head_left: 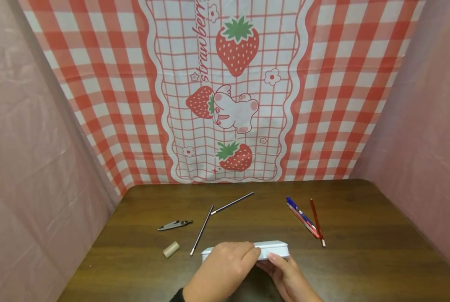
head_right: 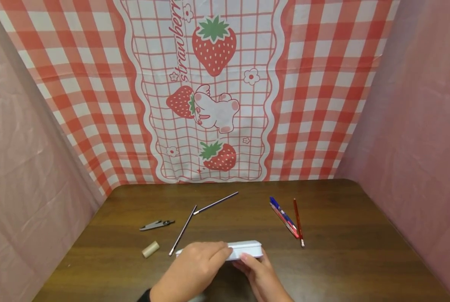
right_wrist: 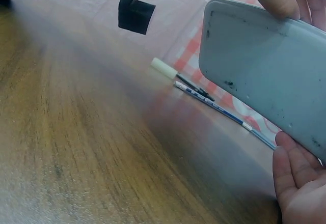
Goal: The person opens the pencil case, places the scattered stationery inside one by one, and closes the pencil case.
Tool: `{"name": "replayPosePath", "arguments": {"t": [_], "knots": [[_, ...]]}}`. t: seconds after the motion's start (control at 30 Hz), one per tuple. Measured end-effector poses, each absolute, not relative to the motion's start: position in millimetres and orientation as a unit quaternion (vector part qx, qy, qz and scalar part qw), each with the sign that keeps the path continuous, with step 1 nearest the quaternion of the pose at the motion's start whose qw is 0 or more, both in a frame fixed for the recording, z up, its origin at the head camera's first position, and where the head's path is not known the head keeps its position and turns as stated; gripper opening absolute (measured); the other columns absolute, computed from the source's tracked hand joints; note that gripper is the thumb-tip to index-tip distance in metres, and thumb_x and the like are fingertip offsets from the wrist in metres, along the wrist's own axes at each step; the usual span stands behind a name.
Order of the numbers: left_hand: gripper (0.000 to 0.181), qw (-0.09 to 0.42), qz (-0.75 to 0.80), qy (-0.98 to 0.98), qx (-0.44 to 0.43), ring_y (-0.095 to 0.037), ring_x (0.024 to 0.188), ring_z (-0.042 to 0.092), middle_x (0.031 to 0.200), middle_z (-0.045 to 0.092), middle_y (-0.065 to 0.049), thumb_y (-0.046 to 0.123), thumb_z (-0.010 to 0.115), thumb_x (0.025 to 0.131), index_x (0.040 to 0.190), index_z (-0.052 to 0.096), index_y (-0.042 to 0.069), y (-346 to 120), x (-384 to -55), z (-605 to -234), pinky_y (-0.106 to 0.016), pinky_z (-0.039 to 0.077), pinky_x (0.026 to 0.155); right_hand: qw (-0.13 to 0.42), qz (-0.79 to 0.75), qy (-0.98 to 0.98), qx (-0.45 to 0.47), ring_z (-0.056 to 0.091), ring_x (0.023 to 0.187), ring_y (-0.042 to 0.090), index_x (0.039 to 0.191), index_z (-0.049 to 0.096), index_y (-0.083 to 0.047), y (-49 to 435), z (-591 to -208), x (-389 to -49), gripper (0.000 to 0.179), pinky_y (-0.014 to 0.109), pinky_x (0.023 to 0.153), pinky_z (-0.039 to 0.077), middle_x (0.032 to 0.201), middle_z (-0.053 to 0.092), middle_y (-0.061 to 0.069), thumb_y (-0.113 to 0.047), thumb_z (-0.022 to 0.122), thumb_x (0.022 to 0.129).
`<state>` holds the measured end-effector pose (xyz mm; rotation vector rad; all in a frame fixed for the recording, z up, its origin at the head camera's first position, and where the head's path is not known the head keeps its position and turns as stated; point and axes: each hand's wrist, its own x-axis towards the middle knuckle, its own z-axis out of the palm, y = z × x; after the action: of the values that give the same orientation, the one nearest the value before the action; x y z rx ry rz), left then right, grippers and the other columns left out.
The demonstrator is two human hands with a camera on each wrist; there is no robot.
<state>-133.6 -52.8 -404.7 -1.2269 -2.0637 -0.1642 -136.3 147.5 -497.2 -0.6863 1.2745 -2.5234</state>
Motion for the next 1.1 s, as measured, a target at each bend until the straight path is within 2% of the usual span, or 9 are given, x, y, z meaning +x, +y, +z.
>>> {"name": "replayPosePath", "arguments": {"t": [0.1,0.23,0.33,0.57,0.7,0.83,0.97,1.1], "knots": [[0.013,0.373,-0.062,-0.790,-0.483,-0.007,0.081,0.065,0.091,0.064,0.005,0.008,0.052,0.094,0.099,0.064,0.010,-53,-134,-405,-0.022,0.054,0.071,0.116,-0.864,0.428,-0.238,0.063,0.113,0.009,0.122,0.058,-0.020,146,-498,-137,0.037,0.030,0.101,0.048,0.121,0.068,-0.005,-0.002,0.033,0.102],[0.012,0.381,-0.050,-0.790,-0.479,-0.007,0.088,0.067,0.096,0.067,0.005,0.007,0.062,0.088,0.099,0.064,0.011,-54,-136,-404,-0.022,0.055,0.077,0.119,-0.869,0.419,-0.236,0.063,0.113,0.010,0.122,0.059,-0.019,146,-499,-137,0.038,0.030,0.102,0.047,0.121,0.068,-0.004,-0.002,0.032,0.102],[0.013,0.369,-0.049,-0.803,-0.466,-0.005,0.085,0.067,0.094,0.068,0.007,0.009,0.067,0.085,0.097,0.065,0.012,-56,-136,-402,-0.021,0.055,0.073,0.123,-0.872,0.413,-0.231,0.064,0.112,0.010,0.121,0.060,-0.020,146,-499,-136,0.038,0.030,0.102,0.047,0.119,0.069,-0.005,-0.003,0.032,0.103],[0.008,0.347,-0.056,-0.844,-0.406,-0.004,0.071,0.064,0.081,0.066,0.012,0.020,0.071,0.083,0.085,0.063,0.018,-65,-142,-403,-0.023,0.051,0.063,0.134,-0.878,0.394,-0.235,0.063,0.114,0.012,0.122,0.058,-0.020,149,-500,-138,0.038,0.031,0.104,0.045,0.121,0.068,-0.004,-0.005,0.029,0.103],[0.013,0.331,-0.054,-0.855,-0.394,-0.004,0.070,0.064,0.080,0.065,0.012,0.030,0.071,0.086,0.086,0.064,0.019,-71,-147,-405,-0.025,0.051,0.064,0.135,-0.881,0.380,-0.245,0.061,0.118,0.014,0.125,0.056,-0.018,150,-501,-139,0.038,0.033,0.107,0.043,0.124,0.066,-0.002,-0.006,0.027,0.104],[0.016,0.247,-0.114,-0.888,-0.371,-0.003,0.079,0.066,0.089,0.069,0.012,0.035,0.064,0.092,0.097,0.068,0.021,-75,-150,-405,-0.026,0.053,0.070,0.123,-0.886,0.374,-0.246,0.060,0.120,0.014,0.128,0.054,-0.017,151,-502,-140,0.038,0.034,0.107,0.042,0.125,0.066,-0.001,-0.006,0.026,0.104],[0.030,0.123,-0.217,-0.916,-0.314,-0.005,0.097,0.066,0.107,0.069,0.012,0.048,0.054,0.096,0.111,0.068,0.025,-90,-155,-403,-0.030,0.054,0.083,0.112,-0.889,0.357,-0.263,0.059,0.122,0.016,0.132,0.051,-0.015,152,-503,-141,0.039,0.034,0.109,0.040,0.129,0.063,0.001,-0.007,0.026,0.103],[0.046,0.025,-0.274,-0.921,-0.277,-0.010,0.109,0.062,0.119,0.065,0.011,0.060,0.048,0.094,0.120,0.064,0.026,-105,-163,-403,-0.036,0.052,0.092,0.110,-0.890,0.343,-0.280,0.057,0.124,0.017,0.134,0.049,-0.014,153,-503,-142,0.040,0.034,0.110,0.039,0.131,0.062,0.002,-0.008,0.025,0.103]]}}
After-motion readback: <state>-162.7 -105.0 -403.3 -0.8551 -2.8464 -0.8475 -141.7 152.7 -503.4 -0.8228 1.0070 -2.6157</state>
